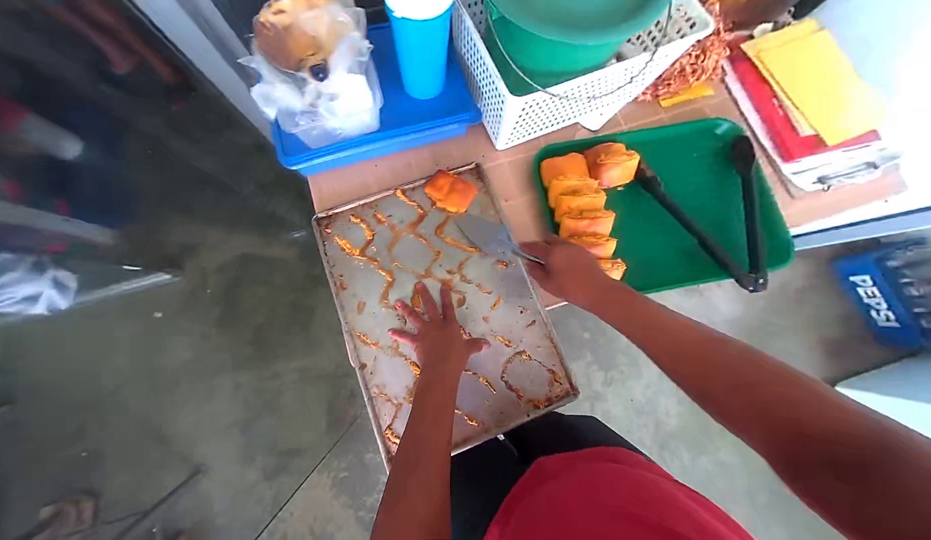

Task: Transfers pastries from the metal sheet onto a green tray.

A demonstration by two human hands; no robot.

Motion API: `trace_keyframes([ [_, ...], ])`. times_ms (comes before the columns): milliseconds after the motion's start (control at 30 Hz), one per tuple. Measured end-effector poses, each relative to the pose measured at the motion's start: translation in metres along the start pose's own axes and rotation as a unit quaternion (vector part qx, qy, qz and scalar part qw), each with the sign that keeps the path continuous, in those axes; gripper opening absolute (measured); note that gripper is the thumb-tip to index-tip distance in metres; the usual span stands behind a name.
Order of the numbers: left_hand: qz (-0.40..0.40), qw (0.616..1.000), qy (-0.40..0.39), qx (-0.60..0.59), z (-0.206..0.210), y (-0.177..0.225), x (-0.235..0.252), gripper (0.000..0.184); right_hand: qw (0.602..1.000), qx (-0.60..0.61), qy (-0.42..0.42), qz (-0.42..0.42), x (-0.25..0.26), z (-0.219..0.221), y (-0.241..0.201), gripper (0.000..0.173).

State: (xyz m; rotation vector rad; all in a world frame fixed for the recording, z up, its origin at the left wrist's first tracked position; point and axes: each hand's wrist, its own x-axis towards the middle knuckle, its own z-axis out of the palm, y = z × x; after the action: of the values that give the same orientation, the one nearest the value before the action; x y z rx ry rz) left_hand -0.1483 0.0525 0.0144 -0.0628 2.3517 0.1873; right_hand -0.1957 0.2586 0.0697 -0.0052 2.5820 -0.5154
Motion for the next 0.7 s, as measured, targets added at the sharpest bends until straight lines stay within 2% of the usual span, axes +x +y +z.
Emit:
trace_keyframes([
  [100,-0.008,1.0,0.0,0.008,-0.001,-0.001,0.001,0.126,1.0,0.017,0.007,-0.01,0.026,0.002,-0.02,0.038],
  [267,-0.007,1.0,-0.003,0.015,-0.001,0.0,0.004,0.126,0.997,0.042,0.033,-0.062,-0.02,-0.002,0.016,0.035],
  [333,-0.008,1.0,-0.01,0.02,0.002,-0.001,0.003,0.126,0.998,0.047,0.013,-0.044,-0.008,0.003,0.001,0.036],
  [467,-0.009,1.0,-0.008,0.019,-0.001,0.0,0.004,0.126,0.999,0.044,-0.005,-0.032,0.048,0.0,-0.051,0.038],
  [600,-0.001,1.0,-0.007,0.012,-0.002,-0.003,0.004,0.126,0.995,0.053,0.028,-0.082,0.002,-0.001,-0.024,0.035],
  [700,-0.003,1.0,-0.02,0.014,-0.001,-0.003,0.004,0.126,0.999,0.045,-0.007,-0.018,-0.001,0.002,-0.02,0.037],
])
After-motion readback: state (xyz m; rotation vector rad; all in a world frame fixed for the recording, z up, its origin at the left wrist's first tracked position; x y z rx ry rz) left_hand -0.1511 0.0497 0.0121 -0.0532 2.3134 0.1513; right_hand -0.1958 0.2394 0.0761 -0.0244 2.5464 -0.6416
